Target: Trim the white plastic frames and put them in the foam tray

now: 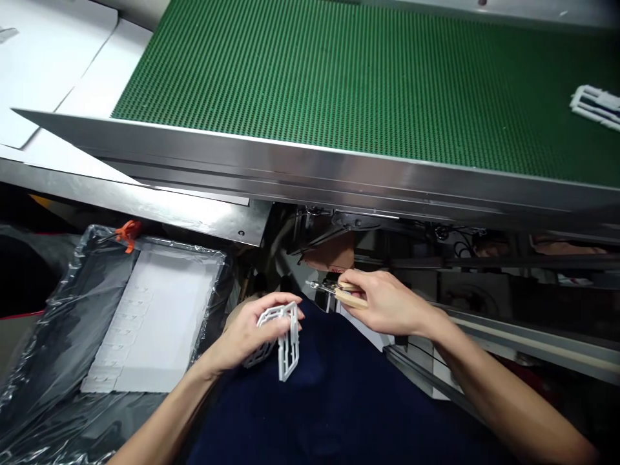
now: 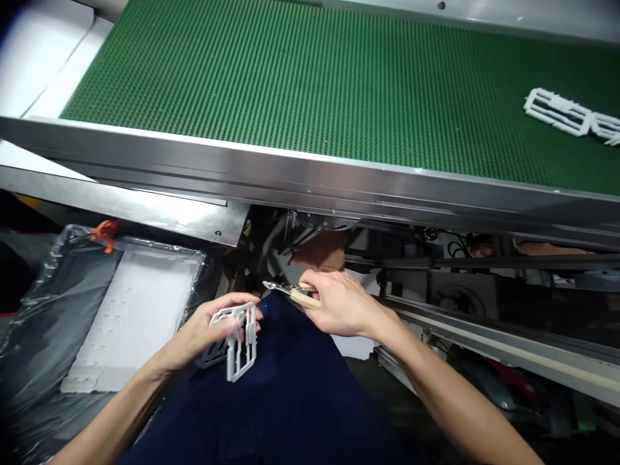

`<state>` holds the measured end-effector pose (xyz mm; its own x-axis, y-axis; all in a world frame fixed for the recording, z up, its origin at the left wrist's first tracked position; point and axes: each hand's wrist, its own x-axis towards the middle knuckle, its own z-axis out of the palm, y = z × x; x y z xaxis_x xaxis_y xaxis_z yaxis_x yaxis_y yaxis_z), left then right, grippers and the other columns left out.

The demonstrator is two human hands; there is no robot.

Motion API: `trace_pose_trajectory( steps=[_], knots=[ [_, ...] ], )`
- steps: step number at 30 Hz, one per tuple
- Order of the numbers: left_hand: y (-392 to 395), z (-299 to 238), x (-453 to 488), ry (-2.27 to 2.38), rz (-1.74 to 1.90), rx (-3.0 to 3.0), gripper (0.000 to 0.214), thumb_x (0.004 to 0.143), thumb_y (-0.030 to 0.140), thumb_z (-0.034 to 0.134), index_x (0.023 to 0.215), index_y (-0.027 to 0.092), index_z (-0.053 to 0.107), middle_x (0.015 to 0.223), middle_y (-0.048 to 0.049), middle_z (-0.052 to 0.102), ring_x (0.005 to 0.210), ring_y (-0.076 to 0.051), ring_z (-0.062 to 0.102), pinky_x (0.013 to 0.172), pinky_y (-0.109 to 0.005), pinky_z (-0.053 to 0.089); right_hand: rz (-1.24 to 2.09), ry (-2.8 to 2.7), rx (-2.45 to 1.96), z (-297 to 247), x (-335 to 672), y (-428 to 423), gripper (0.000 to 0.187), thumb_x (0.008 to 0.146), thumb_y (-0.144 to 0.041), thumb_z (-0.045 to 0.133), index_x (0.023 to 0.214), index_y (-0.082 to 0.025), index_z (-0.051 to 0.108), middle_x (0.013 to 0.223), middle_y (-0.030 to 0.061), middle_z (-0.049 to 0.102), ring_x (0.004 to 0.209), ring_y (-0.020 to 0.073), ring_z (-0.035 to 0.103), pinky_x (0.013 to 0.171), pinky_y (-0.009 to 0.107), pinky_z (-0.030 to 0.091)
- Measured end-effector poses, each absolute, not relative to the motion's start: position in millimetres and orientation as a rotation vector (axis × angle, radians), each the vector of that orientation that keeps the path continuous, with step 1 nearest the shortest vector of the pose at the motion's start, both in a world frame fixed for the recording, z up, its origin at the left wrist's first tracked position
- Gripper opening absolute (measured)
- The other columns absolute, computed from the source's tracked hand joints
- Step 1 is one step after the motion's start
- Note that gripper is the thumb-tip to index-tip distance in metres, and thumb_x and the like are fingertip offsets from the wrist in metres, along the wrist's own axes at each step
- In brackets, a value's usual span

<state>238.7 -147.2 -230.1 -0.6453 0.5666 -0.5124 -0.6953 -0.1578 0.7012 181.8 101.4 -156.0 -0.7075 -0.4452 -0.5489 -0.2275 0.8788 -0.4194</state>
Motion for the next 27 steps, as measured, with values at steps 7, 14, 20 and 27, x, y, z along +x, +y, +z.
trace_pose_trajectory(
  steps=[7,14,20,27],
  knots=[
    [-138,-238,239,0.951,2.163,-0.330,0.042,0.083,0.043,0.054,0.113,0.015,0.060,0.091,-0.0108,0.067,0.073,-0.020,0.063,0.064,-0.026,0.050,-0.447,2.515,-0.716,-169,196,92,0.027,0.074,-0.023,0.052,0.101,-0.021,0.049,0.086,0.0018,0.056,0.078,0.0163,0.049,0.070,0.028,0.035],
    [-136,-233,240,0.936,2.156,-0.364,0.043,0.079,0.044,0.060,0.111,0.016,0.063,0.089,-0.0108,0.067,0.069,-0.018,0.062,0.059,-0.024,0.050,-0.387,2.540,-0.847,-164,193,93,0.020,0.079,-0.027,0.049,0.097,-0.019,0.051,0.081,0.0018,0.054,0.072,0.0152,0.047,0.067,0.028,0.032],
    [-137,-234,240,0.949,2.148,-0.336,0.043,0.078,0.045,0.061,0.110,0.016,0.063,0.087,-0.0109,0.067,0.067,-0.018,0.062,0.057,-0.024,0.049,-0.370,2.531,-0.846,-165,191,92,0.015,0.078,-0.028,0.051,0.092,-0.021,0.050,0.075,-0.0007,0.052,0.065,0.0132,0.044,0.061,0.026,0.029],
    [-137,-234,239,0.949,2.122,-0.315,0.045,0.077,0.046,0.061,0.110,0.015,0.063,0.086,-0.0109,0.067,0.067,-0.018,0.062,0.057,-0.024,0.049,-0.381,2.515,-0.800,-162,191,93,0.007,0.075,-0.023,0.051,0.080,-0.022,0.045,0.065,-0.0038,0.046,0.053,0.0095,0.033,0.052,0.025,0.020]
  ],
)
